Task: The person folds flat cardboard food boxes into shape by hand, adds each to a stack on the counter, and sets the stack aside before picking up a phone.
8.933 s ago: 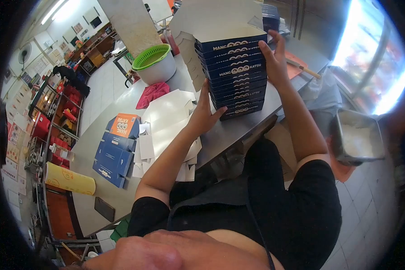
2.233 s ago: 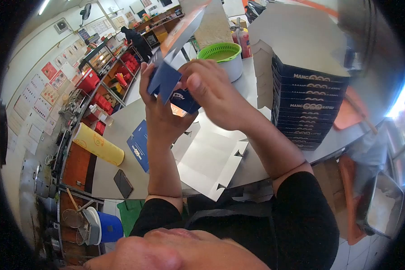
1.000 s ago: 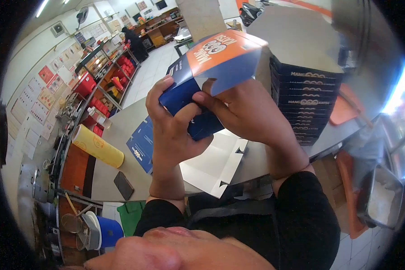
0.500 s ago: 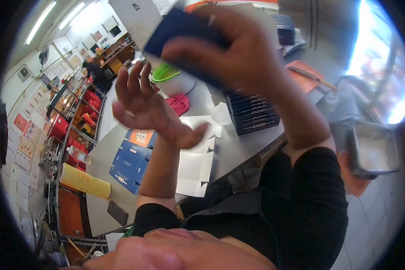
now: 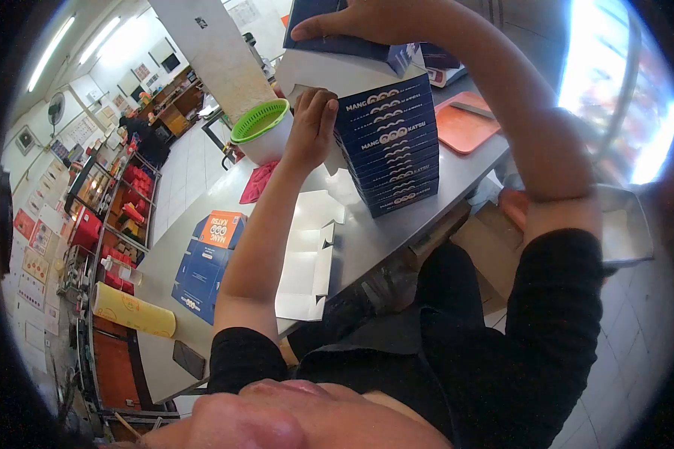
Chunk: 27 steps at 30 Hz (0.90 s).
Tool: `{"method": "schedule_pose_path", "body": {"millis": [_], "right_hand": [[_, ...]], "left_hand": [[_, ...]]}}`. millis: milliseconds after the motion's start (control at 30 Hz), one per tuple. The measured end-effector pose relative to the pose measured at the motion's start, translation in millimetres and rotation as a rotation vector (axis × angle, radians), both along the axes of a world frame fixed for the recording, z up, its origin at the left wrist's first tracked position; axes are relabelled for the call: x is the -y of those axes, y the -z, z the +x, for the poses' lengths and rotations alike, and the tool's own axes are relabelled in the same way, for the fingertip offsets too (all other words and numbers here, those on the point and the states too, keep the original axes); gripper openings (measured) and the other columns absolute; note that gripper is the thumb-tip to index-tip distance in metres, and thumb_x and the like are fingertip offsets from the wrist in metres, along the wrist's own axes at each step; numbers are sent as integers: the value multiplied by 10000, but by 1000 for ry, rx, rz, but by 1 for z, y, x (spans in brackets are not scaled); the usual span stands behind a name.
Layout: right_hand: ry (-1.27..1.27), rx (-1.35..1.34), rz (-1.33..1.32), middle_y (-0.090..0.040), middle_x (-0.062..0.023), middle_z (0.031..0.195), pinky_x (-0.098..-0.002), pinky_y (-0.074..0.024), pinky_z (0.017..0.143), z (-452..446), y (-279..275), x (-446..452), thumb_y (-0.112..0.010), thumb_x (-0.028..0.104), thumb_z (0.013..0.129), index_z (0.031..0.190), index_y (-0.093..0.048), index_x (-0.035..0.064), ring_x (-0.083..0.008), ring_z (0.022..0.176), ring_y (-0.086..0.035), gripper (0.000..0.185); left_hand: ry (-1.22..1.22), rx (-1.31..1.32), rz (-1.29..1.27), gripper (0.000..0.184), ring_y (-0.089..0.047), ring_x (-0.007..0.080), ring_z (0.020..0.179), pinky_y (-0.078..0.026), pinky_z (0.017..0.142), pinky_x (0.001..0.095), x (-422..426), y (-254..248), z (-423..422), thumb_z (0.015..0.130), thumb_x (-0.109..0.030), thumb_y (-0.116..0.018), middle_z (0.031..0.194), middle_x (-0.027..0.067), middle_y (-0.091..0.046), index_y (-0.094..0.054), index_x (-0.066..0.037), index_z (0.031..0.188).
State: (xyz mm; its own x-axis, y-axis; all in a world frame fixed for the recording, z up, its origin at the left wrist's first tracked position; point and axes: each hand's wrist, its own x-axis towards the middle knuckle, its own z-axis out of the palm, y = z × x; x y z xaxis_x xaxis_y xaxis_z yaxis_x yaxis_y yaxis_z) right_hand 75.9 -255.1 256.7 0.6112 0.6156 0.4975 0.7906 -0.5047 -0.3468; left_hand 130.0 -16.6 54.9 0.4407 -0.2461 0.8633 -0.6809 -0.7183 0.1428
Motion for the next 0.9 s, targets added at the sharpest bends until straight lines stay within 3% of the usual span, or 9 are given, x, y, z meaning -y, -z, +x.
{"method": "schedule_pose_path", "body": {"millis": [267,367,467,500,733,900], "right_hand": [[-113,-57,-195,-739,-200,1123,-346,-606,822,7,2,-23,-712,425,955,1312,-624,2,-264,938,-733,560],[-68,305,-74,-748,-185,1112,-313,-625,775,55,42,-47,-791,445,879,1287,-662,77,-330,886,-759,565],[-85,331,-135,-741,-205,1138,-336,-621,777,57,50,-52,-730,469,918,1303,-658,81,-342,903,-755,552],[-114,392,-185,-743,-212,1127,-389,-616,793,63,51,-54,-693,468,943,1313,-654,80,-347,918,-753,539],[188,597,-409,-752,-194,1027,-423,-593,795,48,66,-61,-677,412,959,1299,-655,126,-361,894,-747,445],[187,528,-439,-759,-166,1072,-395,-610,818,66,67,-59,-755,440,895,1225,-694,93,-335,943,-755,483]], "left_hand": [[-92,41,15,206,-542,438,1115,-439,969,509,14,2,-26,1040,-209,-550,1099,198,-612,-657,-34,1064],[-3,-12,-6,183,-559,433,1124,-439,976,503,9,-3,-25,1027,-191,-568,1106,195,-630,-664,-38,1057],[18,-27,2,153,-588,419,1095,-459,958,495,6,-9,-27,1004,-161,-592,1113,187,-649,-664,-37,1060],[6,-3,6,142,-602,410,1073,-472,939,488,8,-11,-30,990,-151,-609,1096,179,-659,-669,-36,1050],[-43,174,38,139,-680,349,978,-527,853,441,23,-10,-45,920,-147,-729,1034,156,-727,-726,-37,1005],[-45,185,45,157,-667,313,975,-524,823,424,41,-12,-53,875,-153,-769,1023,106,-708,-754,-80,1013]]}}
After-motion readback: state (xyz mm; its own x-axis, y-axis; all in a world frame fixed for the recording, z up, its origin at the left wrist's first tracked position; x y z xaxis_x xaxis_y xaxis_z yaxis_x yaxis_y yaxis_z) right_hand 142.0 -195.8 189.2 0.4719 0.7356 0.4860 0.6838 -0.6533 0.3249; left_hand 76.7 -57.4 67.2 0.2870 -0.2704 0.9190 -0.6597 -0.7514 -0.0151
